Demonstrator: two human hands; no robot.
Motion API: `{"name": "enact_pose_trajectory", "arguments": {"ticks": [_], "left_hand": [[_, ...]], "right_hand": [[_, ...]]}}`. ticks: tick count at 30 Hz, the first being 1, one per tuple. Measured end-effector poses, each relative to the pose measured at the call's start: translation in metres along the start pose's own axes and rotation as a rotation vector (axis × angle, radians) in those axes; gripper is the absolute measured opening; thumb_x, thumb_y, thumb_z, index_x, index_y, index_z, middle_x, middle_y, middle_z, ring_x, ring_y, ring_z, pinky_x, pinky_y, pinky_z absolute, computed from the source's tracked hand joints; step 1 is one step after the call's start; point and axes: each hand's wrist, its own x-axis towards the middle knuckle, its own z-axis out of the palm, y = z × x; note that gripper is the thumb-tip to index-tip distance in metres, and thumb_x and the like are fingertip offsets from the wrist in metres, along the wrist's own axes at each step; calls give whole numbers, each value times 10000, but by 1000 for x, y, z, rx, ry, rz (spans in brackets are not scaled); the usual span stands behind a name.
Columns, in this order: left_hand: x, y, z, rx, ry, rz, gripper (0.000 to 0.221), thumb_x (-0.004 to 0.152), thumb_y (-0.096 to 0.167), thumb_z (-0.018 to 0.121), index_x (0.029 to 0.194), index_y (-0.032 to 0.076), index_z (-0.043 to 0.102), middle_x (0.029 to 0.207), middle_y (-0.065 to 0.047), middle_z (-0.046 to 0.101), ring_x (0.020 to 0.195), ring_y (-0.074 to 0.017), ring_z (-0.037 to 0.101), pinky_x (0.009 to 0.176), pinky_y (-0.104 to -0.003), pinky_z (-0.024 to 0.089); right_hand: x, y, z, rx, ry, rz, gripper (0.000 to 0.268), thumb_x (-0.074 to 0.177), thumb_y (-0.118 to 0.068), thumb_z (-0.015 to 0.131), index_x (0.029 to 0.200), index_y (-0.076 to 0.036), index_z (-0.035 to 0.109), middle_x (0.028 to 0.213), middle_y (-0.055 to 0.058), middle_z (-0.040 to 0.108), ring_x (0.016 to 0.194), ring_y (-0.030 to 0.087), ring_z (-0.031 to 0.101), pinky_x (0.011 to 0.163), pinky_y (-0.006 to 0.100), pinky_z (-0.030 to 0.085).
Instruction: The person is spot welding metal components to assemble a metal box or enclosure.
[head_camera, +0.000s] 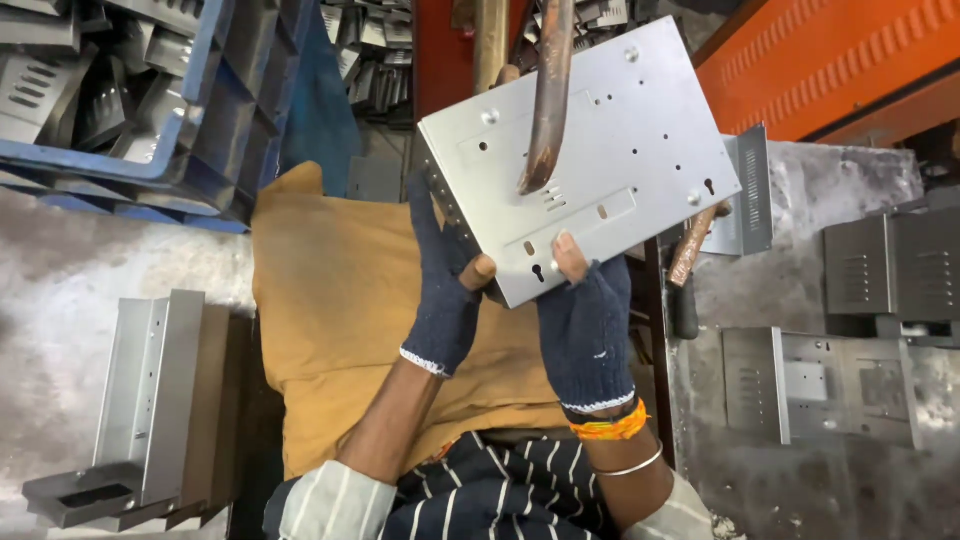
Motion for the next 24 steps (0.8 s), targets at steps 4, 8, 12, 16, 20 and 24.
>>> {"name": "enact_pose_trajectory", "arguments": {"ticks": [4, 8, 12, 16, 20, 24], "left_hand": [[3, 3, 0, -20, -9, 12, 1386, 746, 517, 906, 1684, 172, -55, 1703, -157, 240, 1562, -321, 315, 1262, -471, 354], [14, -1, -3, -59, -26, -29, 1428, 712, 507, 927, 1670, 190, -83, 1714, -141, 206, 1564, -319, 305, 1261, -474, 350], [40, -28, -17, 41, -54, 118, 1432, 715, 542, 927, 1710, 147, -22, 1729, -164, 243, 1593, -326, 314, 1307, -479, 360], [63, -30, -19, 31, -50, 111, 1439, 713, 563, 933, 1696, 151, -34, 1724, -148, 231, 1589, -314, 308, 1293, -464, 357], [77, -31, -18, 134, -64, 147, 1399, 748, 564, 906, 1709, 149, -21, 1734, -152, 227, 1602, -311, 314, 1296, -458, 383], [82, -27, -12, 61, -88, 102, 1383, 795, 511, 907, 1707, 168, -75, 1759, -159, 183, 1610, -308, 287, 1307, -435, 338]], "right_hand": [[4, 3, 1, -15, -5, -29, 519, 958, -121, 661, 1425, 33, 493, 1299, 114, 589, 1176, 220, 600, 1013, 388, 507], [12, 1, 6, 10, 1, -12, 522, 937, -124, 652, 1414, 13, 490, 1286, 110, 591, 1165, 218, 612, 1002, 384, 522], [34, 6, -1, 13, -23, -51, 465, 965, -123, 655, 1384, 8, 503, 1264, 88, 580, 1161, 194, 595, 1022, 362, 507], [49, 1, 8, 7, -85, -89, 418, 1003, -147, 654, 1355, 27, 514, 1253, 92, 589, 1153, 179, 604, 1012, 340, 523], [62, 0, 7, -54, -128, -96, 337, 1031, -186, 656, 1272, 34, 572, 1118, 80, 624, 999, 164, 625, 844, 312, 532], [77, 1, 5, -42, -171, -172, 275, 1009, -167, 670, 1191, 36, 634, 1088, 69, 660, 992, 153, 643, 869, 288, 528]]}}
